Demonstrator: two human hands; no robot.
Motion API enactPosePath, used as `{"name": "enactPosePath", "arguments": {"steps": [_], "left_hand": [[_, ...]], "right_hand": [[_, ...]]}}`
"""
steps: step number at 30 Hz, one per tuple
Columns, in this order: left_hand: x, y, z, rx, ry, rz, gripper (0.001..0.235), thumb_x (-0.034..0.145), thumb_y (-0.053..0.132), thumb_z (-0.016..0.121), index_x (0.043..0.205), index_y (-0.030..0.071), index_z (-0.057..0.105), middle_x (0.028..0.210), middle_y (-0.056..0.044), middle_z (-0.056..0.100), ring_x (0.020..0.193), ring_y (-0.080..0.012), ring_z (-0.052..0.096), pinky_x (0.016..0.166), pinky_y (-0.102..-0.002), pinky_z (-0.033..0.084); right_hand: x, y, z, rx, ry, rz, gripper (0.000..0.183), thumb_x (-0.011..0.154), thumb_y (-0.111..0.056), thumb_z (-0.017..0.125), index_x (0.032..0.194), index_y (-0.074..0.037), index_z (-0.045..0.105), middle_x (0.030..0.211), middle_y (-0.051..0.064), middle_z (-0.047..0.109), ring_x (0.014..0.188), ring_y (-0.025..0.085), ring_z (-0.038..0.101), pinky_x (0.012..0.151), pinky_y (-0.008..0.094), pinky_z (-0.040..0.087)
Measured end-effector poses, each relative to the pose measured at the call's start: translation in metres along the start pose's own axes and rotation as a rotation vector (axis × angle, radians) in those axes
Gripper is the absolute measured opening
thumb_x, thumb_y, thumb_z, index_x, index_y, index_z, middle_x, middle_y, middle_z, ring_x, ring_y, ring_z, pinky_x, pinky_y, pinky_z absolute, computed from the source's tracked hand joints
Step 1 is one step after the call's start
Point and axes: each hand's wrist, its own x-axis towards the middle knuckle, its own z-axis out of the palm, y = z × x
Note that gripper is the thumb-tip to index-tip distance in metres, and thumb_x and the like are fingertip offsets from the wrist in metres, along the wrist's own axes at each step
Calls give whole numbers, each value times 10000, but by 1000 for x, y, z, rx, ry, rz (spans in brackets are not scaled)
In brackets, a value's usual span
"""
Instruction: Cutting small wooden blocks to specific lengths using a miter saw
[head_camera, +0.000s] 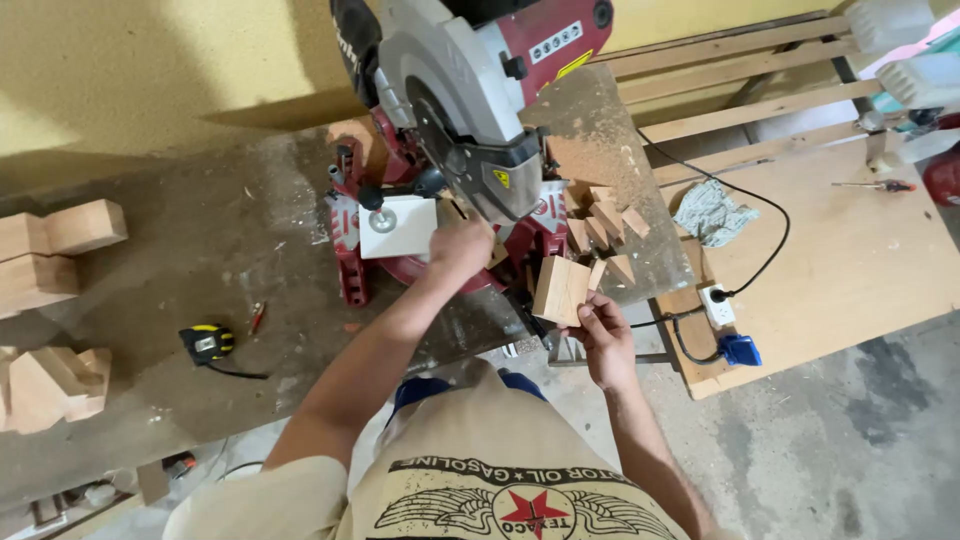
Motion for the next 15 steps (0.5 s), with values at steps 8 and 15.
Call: {"name": "enactPosePath", "arguments": {"steps": [8, 15], "left_hand": [[-53, 37, -89, -531, -317, 312, 390, 970, 137, 531, 1313, 36, 684, 1206, -285, 722, 1125, -504, 674, 956, -552, 538], [-49, -80, 57, -32, 764, 188, 160, 844, 265, 717, 982, 194, 755, 982, 6, 688, 945, -218, 703, 785, -335, 573]], "right_hand": [[1, -6, -7, 19, 7, -33, 301, 1012, -33, 566, 1284, 93, 586, 949, 167, 633, 807, 342, 758, 654, 384, 669], [44, -19, 90, -501, -99, 124, 356, 955, -193, 731, 1260, -17, 677, 1041, 229, 707, 873, 335, 748, 757, 470, 641]]}}
